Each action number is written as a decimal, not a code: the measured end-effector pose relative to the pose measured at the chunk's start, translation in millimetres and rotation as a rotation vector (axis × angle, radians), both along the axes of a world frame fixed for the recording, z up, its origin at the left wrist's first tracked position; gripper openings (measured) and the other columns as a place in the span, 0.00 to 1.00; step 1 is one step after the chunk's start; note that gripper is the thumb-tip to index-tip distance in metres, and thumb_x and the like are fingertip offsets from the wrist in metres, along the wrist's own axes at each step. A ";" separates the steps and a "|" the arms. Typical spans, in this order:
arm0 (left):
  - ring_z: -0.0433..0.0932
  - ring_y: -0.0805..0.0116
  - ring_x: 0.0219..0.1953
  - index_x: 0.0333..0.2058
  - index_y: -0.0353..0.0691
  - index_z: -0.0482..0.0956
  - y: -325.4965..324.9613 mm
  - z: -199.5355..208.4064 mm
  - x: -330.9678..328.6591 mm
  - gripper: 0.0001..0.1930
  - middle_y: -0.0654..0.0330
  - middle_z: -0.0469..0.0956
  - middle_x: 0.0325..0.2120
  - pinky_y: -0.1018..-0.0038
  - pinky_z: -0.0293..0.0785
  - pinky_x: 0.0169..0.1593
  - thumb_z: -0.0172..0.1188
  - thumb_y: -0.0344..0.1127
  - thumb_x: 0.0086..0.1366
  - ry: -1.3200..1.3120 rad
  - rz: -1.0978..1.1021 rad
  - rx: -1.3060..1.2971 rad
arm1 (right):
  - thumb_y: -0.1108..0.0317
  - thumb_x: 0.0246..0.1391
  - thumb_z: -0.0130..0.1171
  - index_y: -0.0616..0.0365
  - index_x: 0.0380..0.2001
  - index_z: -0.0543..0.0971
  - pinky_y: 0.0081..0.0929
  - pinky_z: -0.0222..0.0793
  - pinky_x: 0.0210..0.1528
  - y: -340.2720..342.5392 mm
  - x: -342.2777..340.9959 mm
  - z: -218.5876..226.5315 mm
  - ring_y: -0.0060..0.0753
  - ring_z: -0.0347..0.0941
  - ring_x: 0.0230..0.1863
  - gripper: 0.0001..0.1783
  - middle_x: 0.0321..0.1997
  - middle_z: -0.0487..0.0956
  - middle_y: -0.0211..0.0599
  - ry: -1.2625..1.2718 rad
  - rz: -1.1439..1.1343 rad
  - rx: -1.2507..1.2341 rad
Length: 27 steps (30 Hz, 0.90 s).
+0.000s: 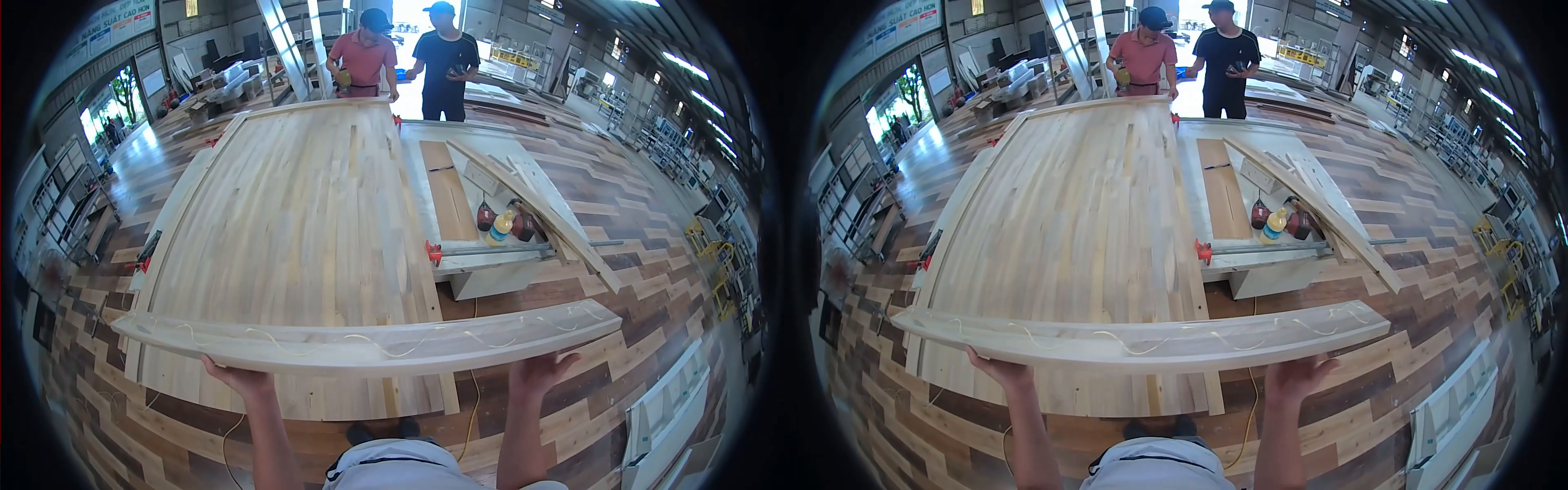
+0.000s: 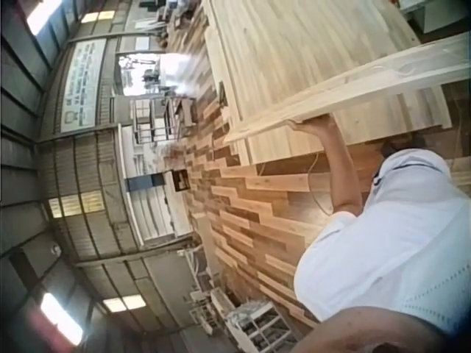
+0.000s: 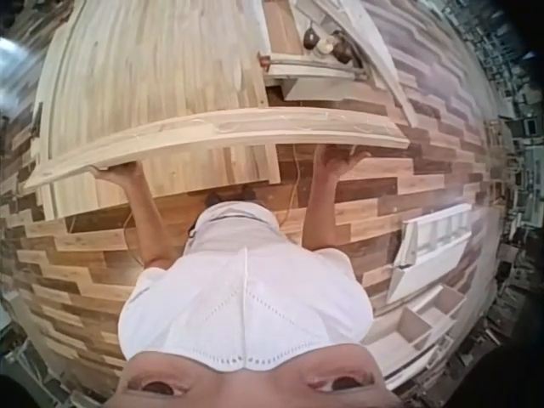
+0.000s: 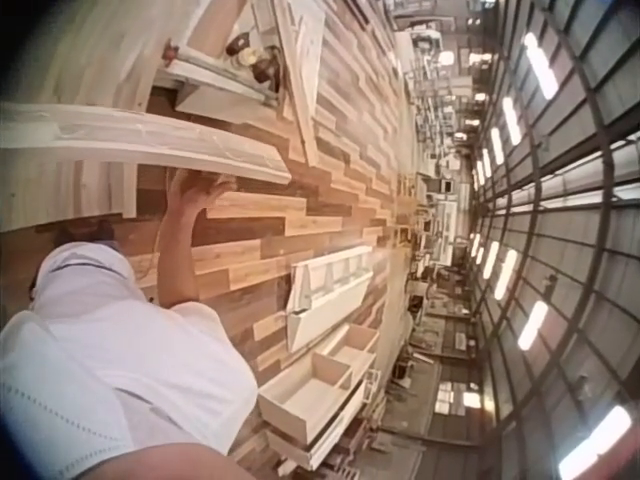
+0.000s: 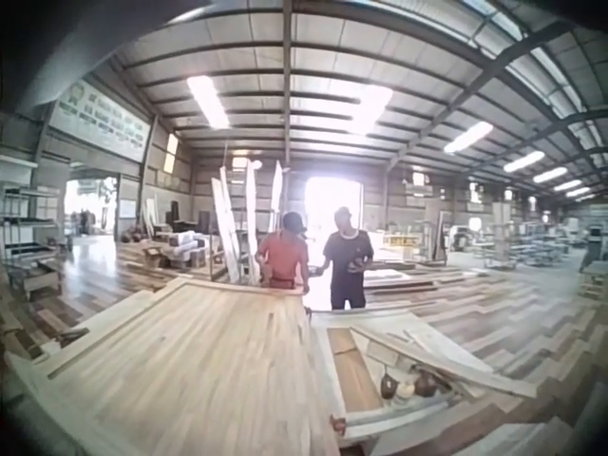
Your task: Applying glue to wooden planks and using a pneumatic nail gun to assemble a large tabletop frame in a workshop.
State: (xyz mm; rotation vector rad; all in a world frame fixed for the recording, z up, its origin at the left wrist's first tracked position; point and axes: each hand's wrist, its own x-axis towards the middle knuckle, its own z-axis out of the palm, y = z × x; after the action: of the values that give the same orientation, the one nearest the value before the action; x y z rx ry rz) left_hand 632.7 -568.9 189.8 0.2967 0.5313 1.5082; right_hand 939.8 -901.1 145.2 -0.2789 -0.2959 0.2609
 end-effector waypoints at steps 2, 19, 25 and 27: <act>0.62 0.57 0.61 0.65 0.54 0.58 -3.6 6.9 11.6 0.38 0.61 0.61 0.61 0.56 0.59 0.63 0.47 0.68 0.61 0.009 -0.025 -0.005 | 0.33 0.57 0.48 0.47 0.64 0.65 0.45 0.51 0.70 31.0 -22.9 9.7 0.39 0.60 0.68 0.40 0.67 0.67 0.35 0.068 0.046 -0.005; 0.66 0.60 0.59 0.63 0.51 0.59 -46.6 -1.1 91.6 0.39 0.61 0.66 0.57 0.60 0.63 0.62 0.46 0.69 0.61 0.006 -0.324 -0.078 | 0.51 0.53 0.64 0.50 0.68 0.52 0.46 0.44 0.72 117.7 -157.1 20.4 0.38 0.52 0.71 0.46 0.70 0.58 0.31 -0.154 0.061 -0.459; 0.70 0.63 0.46 0.56 0.52 0.64 -81.0 50.4 146.6 0.37 0.57 0.67 0.47 0.62 0.73 0.50 0.58 0.69 0.55 -0.077 -0.432 -0.284 | 0.56 0.55 0.63 0.57 0.68 0.49 0.44 0.44 0.72 144.7 -97.8 96.6 0.36 0.50 0.71 0.46 0.74 0.49 0.37 -0.163 -0.226 -0.253; 0.68 0.60 0.49 0.59 0.54 0.61 -98.2 75.5 169.7 0.39 0.56 0.64 0.50 0.60 0.72 0.52 0.59 0.68 0.55 -0.109 -0.461 -0.205 | 0.53 0.57 0.61 0.57 0.68 0.50 0.44 0.45 0.71 141.3 -76.3 124.9 0.36 0.52 0.70 0.45 0.73 0.51 0.37 -0.158 -0.303 -0.206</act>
State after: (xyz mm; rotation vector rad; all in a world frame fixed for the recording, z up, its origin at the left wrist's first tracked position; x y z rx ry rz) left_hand 802.4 -667.1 265.3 0.1612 0.4863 1.0087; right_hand 863.5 -759.8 270.0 -0.5440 -0.3781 -0.0315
